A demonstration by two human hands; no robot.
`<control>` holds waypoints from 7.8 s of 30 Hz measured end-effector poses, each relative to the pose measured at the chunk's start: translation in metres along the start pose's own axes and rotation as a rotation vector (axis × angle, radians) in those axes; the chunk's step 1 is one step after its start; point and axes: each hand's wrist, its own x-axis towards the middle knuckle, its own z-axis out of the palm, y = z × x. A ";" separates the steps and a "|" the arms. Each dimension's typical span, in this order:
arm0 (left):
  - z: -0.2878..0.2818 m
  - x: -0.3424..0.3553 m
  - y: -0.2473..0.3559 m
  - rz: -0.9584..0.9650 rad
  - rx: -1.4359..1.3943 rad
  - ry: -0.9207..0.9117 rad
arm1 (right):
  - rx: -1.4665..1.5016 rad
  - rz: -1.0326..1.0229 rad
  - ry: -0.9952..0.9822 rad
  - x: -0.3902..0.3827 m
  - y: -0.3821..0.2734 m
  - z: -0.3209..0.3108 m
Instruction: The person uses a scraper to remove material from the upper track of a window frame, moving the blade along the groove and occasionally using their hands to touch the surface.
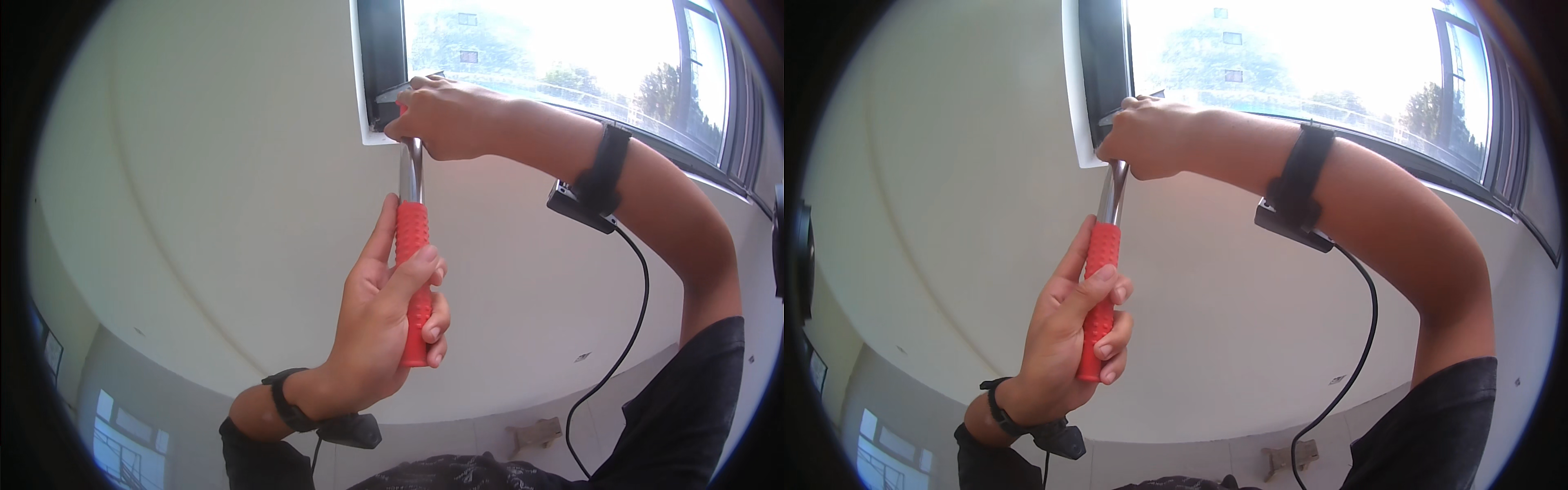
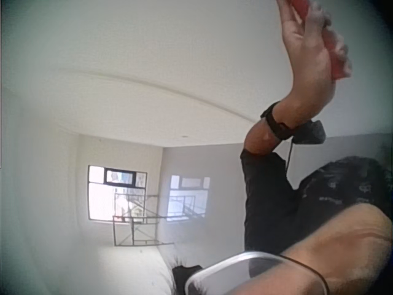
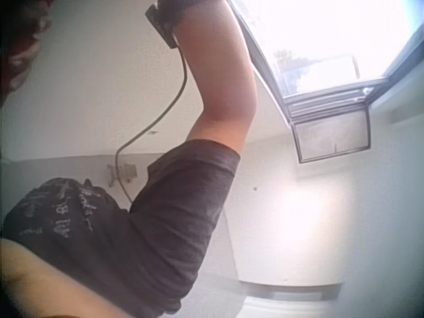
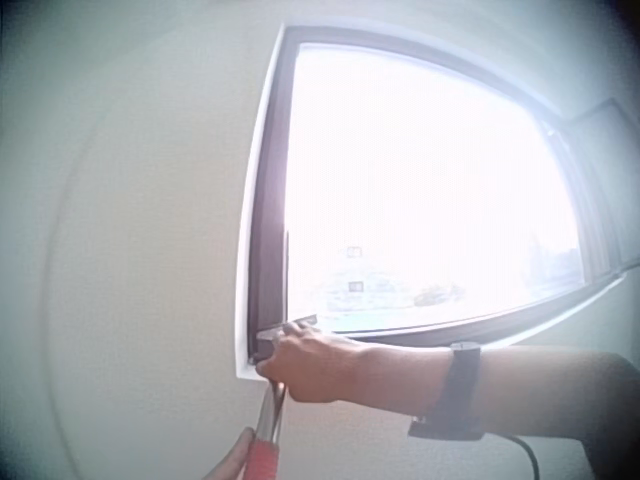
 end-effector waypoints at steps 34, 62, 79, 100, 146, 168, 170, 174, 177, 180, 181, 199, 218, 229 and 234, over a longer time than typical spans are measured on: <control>-0.031 -0.021 0.003 -0.069 0.102 -0.023 | -0.105 -0.108 0.021 0.005 -0.029 0.015; -0.018 0.012 -0.020 -0.018 0.227 -0.020 | -0.137 -0.035 0.097 -0.026 0.007 0.033; -0.013 0.008 -0.001 -0.069 0.307 0.007 | -0.050 -0.075 0.075 -0.023 0.013 0.025; -0.018 0.014 0.001 -0.063 0.368 -0.042 | -0.190 -0.186 0.323 -0.019 0.026 0.043; -0.011 0.014 -0.001 -0.064 0.371 -0.006 | -0.136 -0.040 0.168 -0.033 0.022 0.034; 0.041 0.082 0.085 0.197 1.984 0.114 | 0.236 -0.232 0.211 -0.074 0.161 0.070; 0.056 0.093 0.084 0.221 1.999 0.067 | 0.270 -0.162 0.202 -0.087 0.174 0.071; 0.060 0.111 0.082 0.205 2.009 0.061 | 0.285 -0.113 0.216 -0.105 0.171 0.072; 0.055 0.109 0.084 0.161 2.036 0.147 | 0.200 -0.079 0.266 -0.094 0.163 0.072; 0.060 0.108 0.085 0.277 2.047 0.178 | 0.138 -0.054 0.256 -0.088 0.171 0.077; 0.063 0.112 0.084 0.269 2.050 0.149 | 0.121 -0.050 0.267 -0.089 0.175 0.080; 0.085 0.103 0.086 0.149 1.974 0.340 | 0.211 -0.134 0.349 -0.072 0.180 0.085; 0.066 0.110 0.104 0.122 2.031 0.230 | 0.375 -0.162 0.347 -0.055 0.181 0.096; 0.088 0.113 0.087 0.196 2.142 0.219 | 0.326 -0.139 0.367 -0.087 0.192 0.096; 0.088 0.120 0.075 0.325 2.125 0.257 | 0.300 -0.141 0.348 -0.094 0.205 0.107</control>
